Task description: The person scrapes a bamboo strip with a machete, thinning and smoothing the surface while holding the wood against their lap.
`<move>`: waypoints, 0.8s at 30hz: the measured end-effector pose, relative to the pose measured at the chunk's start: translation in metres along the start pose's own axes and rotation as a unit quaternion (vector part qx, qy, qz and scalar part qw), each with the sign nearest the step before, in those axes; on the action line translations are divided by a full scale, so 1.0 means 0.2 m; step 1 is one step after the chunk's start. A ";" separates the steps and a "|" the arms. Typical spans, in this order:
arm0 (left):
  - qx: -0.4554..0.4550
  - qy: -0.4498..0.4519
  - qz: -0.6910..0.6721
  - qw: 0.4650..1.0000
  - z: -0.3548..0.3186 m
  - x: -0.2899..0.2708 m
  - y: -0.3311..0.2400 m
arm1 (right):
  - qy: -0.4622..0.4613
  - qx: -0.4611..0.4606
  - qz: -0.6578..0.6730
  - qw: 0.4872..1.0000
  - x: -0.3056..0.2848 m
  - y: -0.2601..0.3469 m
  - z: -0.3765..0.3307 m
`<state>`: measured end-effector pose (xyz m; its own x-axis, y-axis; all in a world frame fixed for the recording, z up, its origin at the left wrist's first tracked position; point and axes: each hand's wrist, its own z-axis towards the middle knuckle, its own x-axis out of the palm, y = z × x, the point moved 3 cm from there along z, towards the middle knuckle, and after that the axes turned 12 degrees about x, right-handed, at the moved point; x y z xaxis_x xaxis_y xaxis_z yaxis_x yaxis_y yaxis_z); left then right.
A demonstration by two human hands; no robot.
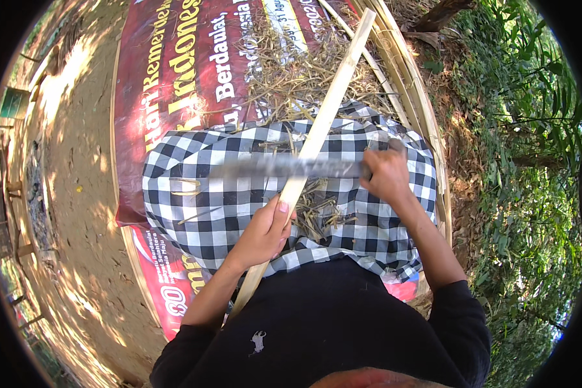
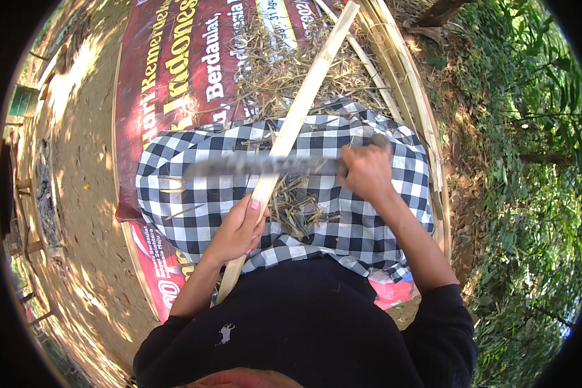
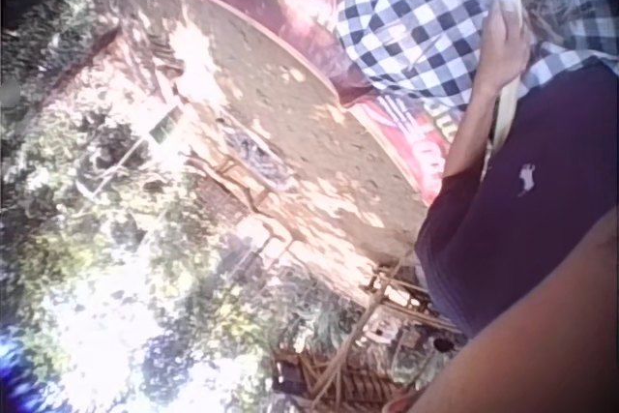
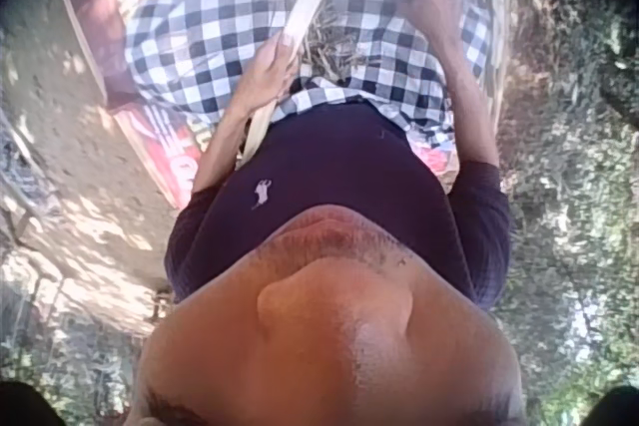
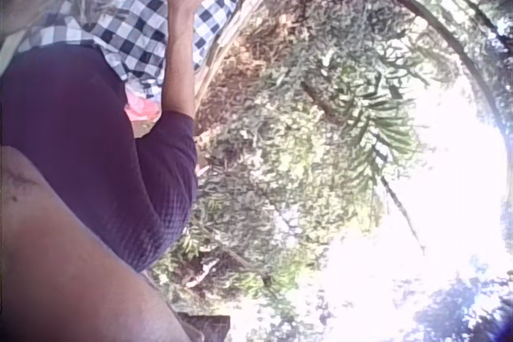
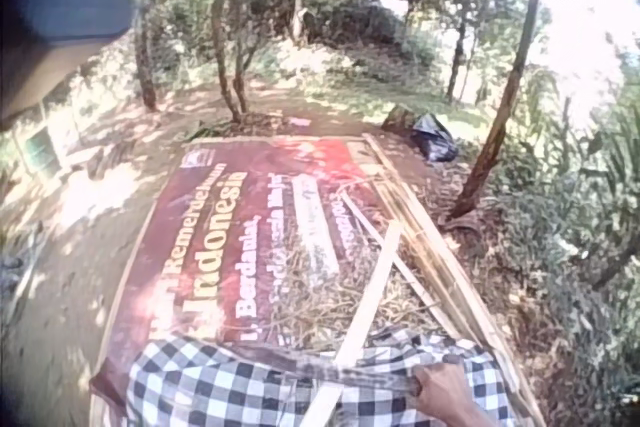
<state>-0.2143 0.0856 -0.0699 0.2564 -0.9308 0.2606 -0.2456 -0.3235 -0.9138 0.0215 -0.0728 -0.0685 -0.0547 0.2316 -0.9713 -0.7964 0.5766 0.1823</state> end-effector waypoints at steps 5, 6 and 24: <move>0.006 -0.009 0.009 1.000 0.02 0.02 0.01 | 0.072 0.251 -0.037 0.965 -0.03 -0.07 0.10; 0.003 -0.011 0.014 1.000 0.03 0.03 0.03 | 0.089 0.216 -0.032 0.972 -0.01 -0.01 0.06; 0.003 0.010 -0.030 1.000 0.03 0.03 -0.02 | 0.017 0.195 -0.058 0.979 -0.03 -0.25 0.12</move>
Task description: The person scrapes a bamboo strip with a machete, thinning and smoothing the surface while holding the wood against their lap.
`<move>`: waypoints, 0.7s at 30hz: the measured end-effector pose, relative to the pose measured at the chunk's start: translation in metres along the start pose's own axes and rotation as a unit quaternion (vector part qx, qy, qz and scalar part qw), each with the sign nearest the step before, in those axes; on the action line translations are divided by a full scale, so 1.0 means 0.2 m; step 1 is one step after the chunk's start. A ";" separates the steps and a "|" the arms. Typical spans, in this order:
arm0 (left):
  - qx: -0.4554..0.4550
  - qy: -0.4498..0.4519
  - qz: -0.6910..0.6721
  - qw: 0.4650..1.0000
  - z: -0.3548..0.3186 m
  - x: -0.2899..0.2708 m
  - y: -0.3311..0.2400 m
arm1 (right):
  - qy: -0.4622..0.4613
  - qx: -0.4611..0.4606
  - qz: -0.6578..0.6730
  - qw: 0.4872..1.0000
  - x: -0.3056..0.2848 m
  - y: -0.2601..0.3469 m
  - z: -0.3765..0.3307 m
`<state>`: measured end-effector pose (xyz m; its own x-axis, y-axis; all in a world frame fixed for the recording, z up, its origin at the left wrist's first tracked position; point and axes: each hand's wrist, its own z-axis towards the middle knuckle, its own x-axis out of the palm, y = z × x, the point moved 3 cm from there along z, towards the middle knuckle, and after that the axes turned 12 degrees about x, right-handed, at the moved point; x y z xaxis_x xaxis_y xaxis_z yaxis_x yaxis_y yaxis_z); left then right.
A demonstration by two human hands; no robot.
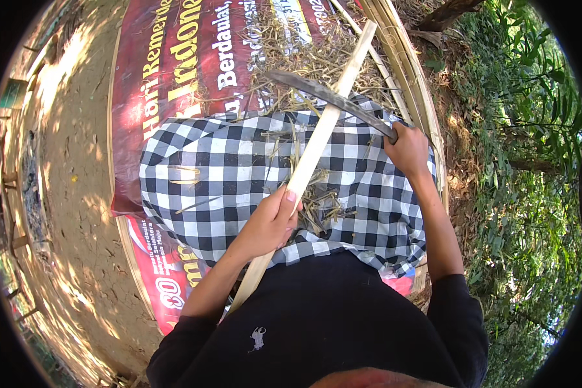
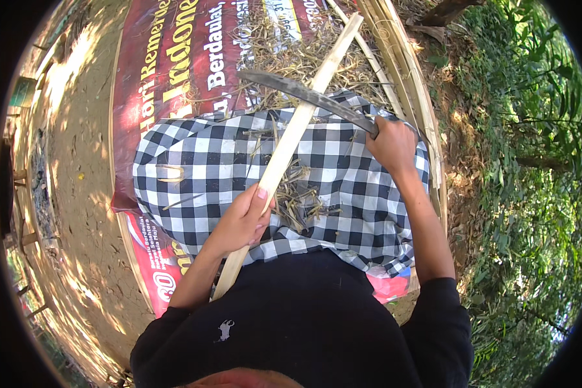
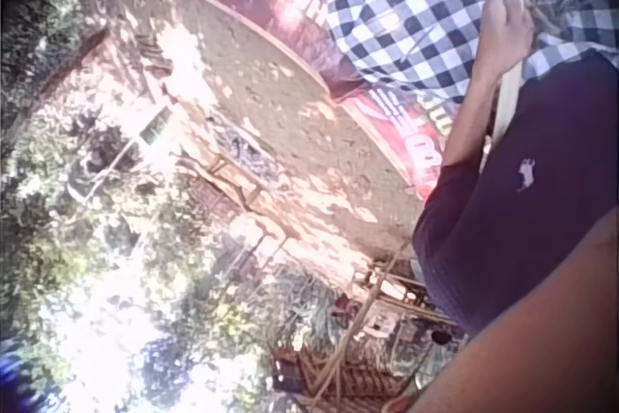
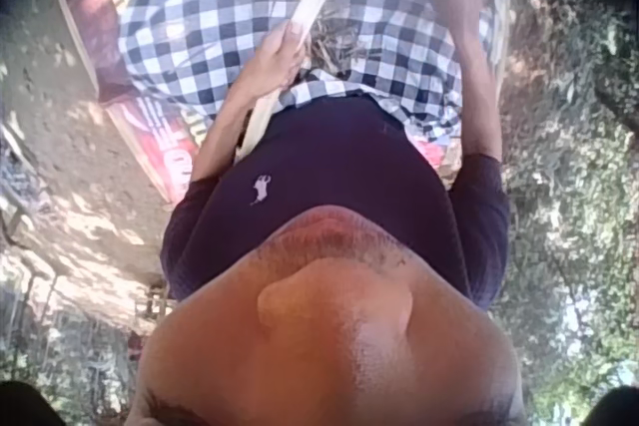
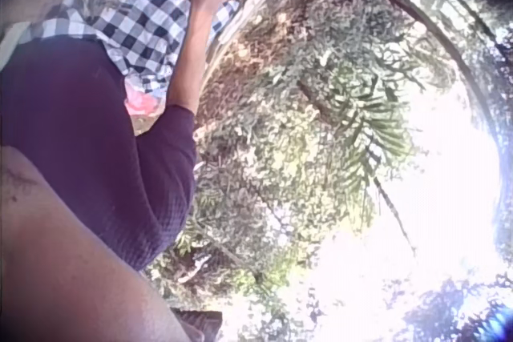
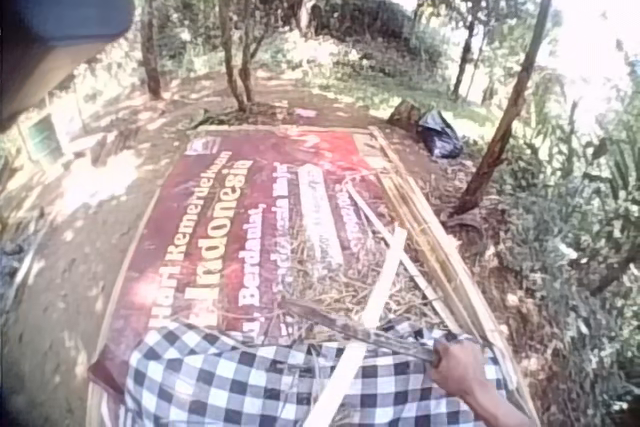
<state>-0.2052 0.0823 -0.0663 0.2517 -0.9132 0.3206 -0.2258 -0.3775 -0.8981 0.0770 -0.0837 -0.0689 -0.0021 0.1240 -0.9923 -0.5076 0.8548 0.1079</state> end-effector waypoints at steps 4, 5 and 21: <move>0.021 -0.032 -0.001 0.999 0.03 -0.04 0.11 | 0.049 -0.064 -0.025 0.996 -0.04 0.21 -0.22; 0.023 -0.014 0.002 1.000 0.03 -0.03 0.10 | 0.027 -0.138 -0.009 0.990 -0.05 0.23 -0.30; -0.001 0.017 0.052 0.998 -0.06 0.03 0.10 | 0.033 -0.077 0.016 0.996 0.08 0.08 -0.14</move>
<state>-0.2192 0.0670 -0.0785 0.1940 -0.9522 0.2360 -0.2516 -0.2808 -0.9262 0.0448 -0.0820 -0.0842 -0.0741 0.1113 -0.9910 -0.6331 0.7625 0.1330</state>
